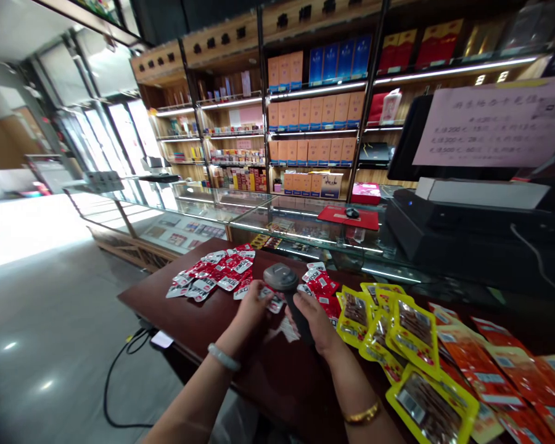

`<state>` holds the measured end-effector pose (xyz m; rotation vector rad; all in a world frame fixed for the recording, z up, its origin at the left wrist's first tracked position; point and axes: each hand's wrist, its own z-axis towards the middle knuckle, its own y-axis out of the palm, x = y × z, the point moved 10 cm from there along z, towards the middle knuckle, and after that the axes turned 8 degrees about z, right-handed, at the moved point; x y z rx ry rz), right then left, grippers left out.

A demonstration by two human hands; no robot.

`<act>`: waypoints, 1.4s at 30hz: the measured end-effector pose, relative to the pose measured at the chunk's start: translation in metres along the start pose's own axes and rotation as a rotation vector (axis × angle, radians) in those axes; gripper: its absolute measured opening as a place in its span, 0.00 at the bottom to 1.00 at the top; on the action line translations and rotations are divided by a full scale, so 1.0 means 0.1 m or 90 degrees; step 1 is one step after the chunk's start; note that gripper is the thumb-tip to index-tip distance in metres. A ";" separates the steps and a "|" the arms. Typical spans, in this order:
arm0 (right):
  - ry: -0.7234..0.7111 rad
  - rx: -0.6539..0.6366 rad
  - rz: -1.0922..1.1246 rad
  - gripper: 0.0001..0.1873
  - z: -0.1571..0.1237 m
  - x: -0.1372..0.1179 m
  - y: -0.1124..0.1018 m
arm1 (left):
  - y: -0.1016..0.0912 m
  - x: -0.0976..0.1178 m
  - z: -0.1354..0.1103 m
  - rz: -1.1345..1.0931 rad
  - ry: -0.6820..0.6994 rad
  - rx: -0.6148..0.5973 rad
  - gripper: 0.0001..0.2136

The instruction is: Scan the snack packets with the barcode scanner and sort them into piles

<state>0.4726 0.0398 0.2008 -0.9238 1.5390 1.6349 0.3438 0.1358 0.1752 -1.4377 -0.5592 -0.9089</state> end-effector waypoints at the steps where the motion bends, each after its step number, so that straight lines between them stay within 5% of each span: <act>1: 0.003 -0.010 0.015 0.21 -0.01 0.00 0.00 | 0.19 0.11 0.00 -0.034 0.037 -0.064 0.12; 4: 0.001 -0.018 0.040 0.21 -0.01 0.00 -0.02 | 0.34 0.30 -0.01 -0.011 0.139 -0.112 0.15; 9: 0.014 -0.007 0.038 0.22 0.01 0.04 0.00 | -0.25 0.08 0.07 0.341 0.158 0.013 0.27; 14: 0.048 -0.016 -0.004 0.21 0.03 0.17 0.03 | -0.34 -0.16 -0.04 0.537 0.123 -0.093 0.35; 19: 0.042 0.000 -0.008 0.20 0.04 0.18 -0.04 | -0.26 0.02 -0.34 0.459 0.191 -0.125 0.23; 22: 0.032 0.014 -0.003 0.20 0.03 0.13 -0.07 | -0.41 0.05 -0.40 0.452 0.161 -0.054 0.12; 25: 0.032 0.019 -0.002 0.21 0.02 0.10 -0.06 | -0.65 -0.03 -0.39 0.542 0.062 0.052 0.17; 29: 0.037 0.017 -0.024 0.21 0.02 0.09 -0.04 | -0.59 -0.14 -0.33 0.575 0.023 -0.015 0.21; 32: 0.027 0.014 -0.054 0.22 0.03 0.06 -0.03 | -0.53 -0.20 -0.28 0.484 -0.009 -0.049 0.17; 37: -0.007 0.006 -0.089 0.23 0.01 -0.01 -0.02 | -0.63 -0.21 -0.19 0.256 -0.051 0.058 0.13; 42: 0.000 -0.009 -0.077 0.21 -0.03 -0.01 0.04 | -0.61 -0.21 -0.14 0.178 -0.037 0.088 0.15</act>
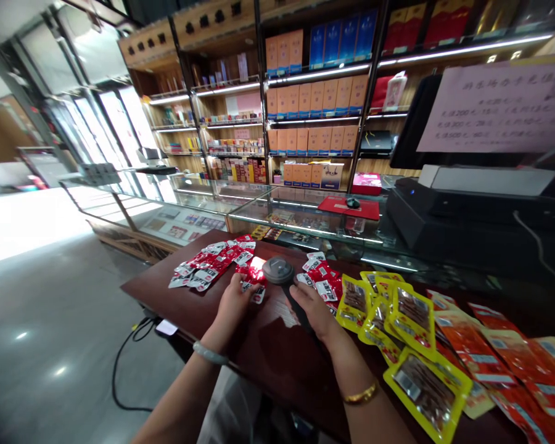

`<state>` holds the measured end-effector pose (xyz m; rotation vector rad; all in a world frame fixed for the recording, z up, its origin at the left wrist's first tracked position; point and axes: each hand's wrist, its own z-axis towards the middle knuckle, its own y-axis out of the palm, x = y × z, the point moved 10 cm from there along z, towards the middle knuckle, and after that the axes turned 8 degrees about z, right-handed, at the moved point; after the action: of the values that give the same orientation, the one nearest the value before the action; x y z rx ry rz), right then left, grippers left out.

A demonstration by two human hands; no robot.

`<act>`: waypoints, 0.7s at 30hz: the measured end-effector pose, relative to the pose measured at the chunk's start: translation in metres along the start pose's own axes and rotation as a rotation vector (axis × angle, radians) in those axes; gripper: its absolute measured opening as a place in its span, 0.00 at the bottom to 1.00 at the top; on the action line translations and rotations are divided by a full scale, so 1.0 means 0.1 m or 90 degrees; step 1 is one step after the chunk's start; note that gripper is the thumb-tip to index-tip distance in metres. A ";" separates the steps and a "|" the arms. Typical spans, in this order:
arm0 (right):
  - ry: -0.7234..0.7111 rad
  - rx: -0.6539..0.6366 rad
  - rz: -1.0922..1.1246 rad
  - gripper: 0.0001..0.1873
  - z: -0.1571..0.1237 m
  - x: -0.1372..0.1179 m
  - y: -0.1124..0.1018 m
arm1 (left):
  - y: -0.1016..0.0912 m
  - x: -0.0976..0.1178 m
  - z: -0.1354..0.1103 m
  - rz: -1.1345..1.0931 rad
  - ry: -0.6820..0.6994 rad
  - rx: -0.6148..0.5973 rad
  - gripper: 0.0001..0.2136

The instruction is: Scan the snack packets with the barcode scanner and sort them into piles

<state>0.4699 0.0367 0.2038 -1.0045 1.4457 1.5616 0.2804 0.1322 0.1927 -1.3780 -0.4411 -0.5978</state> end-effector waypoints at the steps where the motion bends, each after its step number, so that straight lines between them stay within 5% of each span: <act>1: 0.003 -0.002 0.000 0.21 0.00 0.00 0.01 | 0.00 -0.01 0.01 -0.006 0.000 0.004 0.15; 6: 0.007 -0.002 0.013 0.22 0.00 -0.01 0.02 | 0.08 -0.04 0.07 -0.030 -0.007 -0.003 0.14; 9: 0.020 -0.015 0.027 0.22 -0.01 0.01 0.04 | 0.28 0.12 0.07 -0.084 0.016 -0.022 0.14; 14: 0.031 -0.030 0.034 0.20 -0.03 0.02 0.06 | 0.81 0.60 -0.05 -0.206 0.107 -0.250 0.12; 17: 0.028 -0.022 0.027 0.21 -0.02 0.01 0.05 | 0.51 0.57 0.05 -0.037 0.141 -0.148 0.12; 21: 0.034 -0.020 0.021 0.21 0.01 0.05 0.06 | -0.07 0.21 0.26 0.280 0.078 0.028 0.20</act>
<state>0.4629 0.0370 0.2018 -1.0522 1.4861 1.5966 0.2940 0.1540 0.2150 -1.3337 -0.0453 -0.3065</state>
